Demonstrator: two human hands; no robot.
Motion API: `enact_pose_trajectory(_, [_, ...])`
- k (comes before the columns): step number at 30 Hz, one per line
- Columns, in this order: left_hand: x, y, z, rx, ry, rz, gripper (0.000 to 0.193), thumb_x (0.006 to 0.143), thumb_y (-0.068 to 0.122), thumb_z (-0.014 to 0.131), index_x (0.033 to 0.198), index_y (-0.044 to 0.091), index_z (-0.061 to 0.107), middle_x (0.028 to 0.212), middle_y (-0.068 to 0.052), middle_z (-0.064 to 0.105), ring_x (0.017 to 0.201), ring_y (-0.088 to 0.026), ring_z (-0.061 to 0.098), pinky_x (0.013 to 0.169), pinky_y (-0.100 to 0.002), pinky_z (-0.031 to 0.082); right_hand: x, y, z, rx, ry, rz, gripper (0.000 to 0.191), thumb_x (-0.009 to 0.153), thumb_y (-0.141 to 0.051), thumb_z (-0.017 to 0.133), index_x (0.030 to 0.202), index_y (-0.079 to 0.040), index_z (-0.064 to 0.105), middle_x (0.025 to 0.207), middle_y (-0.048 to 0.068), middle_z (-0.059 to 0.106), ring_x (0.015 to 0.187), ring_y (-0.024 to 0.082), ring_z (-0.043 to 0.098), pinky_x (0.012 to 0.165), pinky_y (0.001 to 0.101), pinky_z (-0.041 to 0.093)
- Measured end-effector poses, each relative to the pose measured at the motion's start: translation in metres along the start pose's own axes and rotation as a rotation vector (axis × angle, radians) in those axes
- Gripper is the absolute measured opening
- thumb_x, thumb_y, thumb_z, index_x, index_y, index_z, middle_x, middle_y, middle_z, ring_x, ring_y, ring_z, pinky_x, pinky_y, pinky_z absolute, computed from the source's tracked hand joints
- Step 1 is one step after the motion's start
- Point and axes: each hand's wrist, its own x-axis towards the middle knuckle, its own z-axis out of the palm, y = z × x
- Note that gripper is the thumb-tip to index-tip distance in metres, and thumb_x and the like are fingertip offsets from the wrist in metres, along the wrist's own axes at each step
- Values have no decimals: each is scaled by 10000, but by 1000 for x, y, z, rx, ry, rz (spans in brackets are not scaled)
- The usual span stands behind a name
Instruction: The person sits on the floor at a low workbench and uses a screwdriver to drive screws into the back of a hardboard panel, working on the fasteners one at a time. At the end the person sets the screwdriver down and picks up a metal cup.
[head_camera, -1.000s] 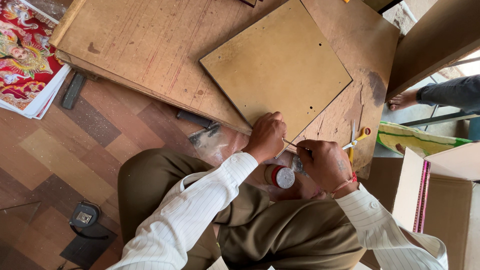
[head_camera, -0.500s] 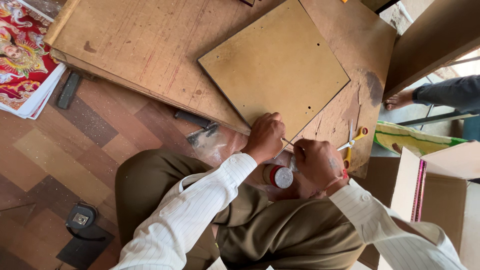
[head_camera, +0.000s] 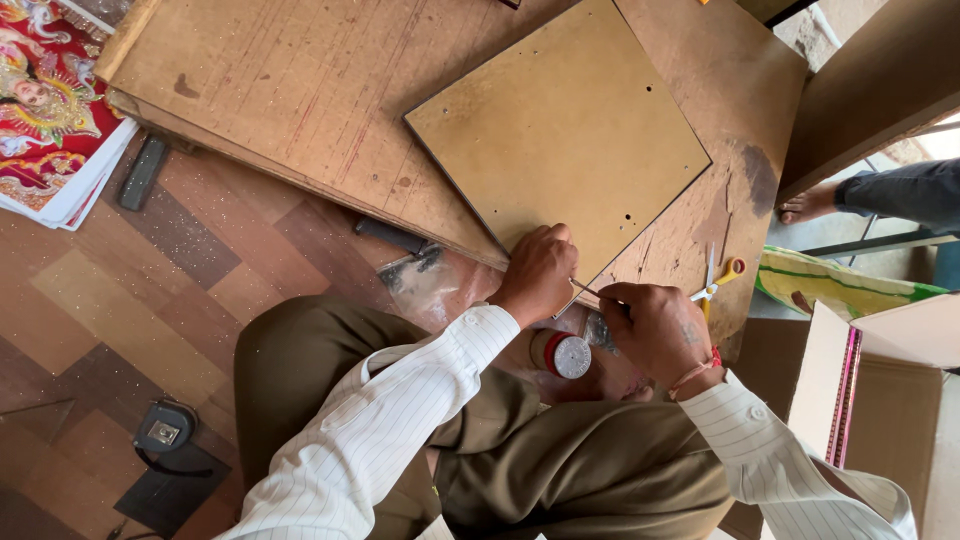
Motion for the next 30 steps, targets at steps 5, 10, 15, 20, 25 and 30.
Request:
enact_pose_trajectory(5, [0, 1, 1, 14, -2, -12, 182, 662, -106, 624, 617, 65, 666, 888, -115, 644, 939, -313, 615, 862, -415, 484, 1, 0, -1, -14, -16, -50, 194, 882, -240, 649, 980, -193, 810, 769, 130, 744, 695, 343, 715, 664, 443, 581])
enact_pose_trajectory(10, [-1, 1, -1, 7, -15, -19, 188, 664, -114, 611, 620, 61, 664, 890, -112, 640, 940, -309, 612, 863, -413, 484, 3, -4, 0, -66, -46, -57, 196, 880, -237, 641, 978, -196, 805, 777, 135, 736, 704, 357, 706, 661, 459, 576])
enact_pose_trajectory(15, [-3, 3, -2, -17, 4, 6, 175, 641, -118, 599, 608, 49, 640, 875, -118, 633, 923, -318, 607, 850, -425, 483, 6, -8, 4, -200, -115, -36, 183, 902, -254, 630, 968, -209, 794, 762, 141, 726, 711, 369, 704, 681, 476, 578])
enact_pose_trajectory(20, [-5, 4, -3, 25, 41, 45, 133, 652, -99, 588, 633, 29, 619, 873, -137, 622, 905, -329, 600, 830, -445, 478, 5, -4, 11, -40, -43, 34, 180, 863, -211, 653, 943, -174, 810, 774, 162, 730, 713, 378, 708, 693, 465, 583])
enact_pose_trajectory(25, [-8, 5, -3, 50, 58, 66, 118, 656, -89, 591, 641, 24, 619, 876, -140, 624, 904, -334, 604, 830, -449, 480, 2, 8, 29, 144, 35, 103, 175, 872, -188, 674, 938, -109, 815, 747, 188, 723, 654, 340, 710, 653, 411, 576])
enact_pose_trajectory(30, [-8, 5, -4, 69, 45, 68, 117, 667, -92, 594, 634, 18, 616, 874, -144, 623, 900, -330, 609, 834, -443, 485, 3, 25, 40, 565, -41, 389, 208, 883, -189, 701, 951, -26, 811, 673, 117, 736, 571, 153, 638, 541, 314, 514])
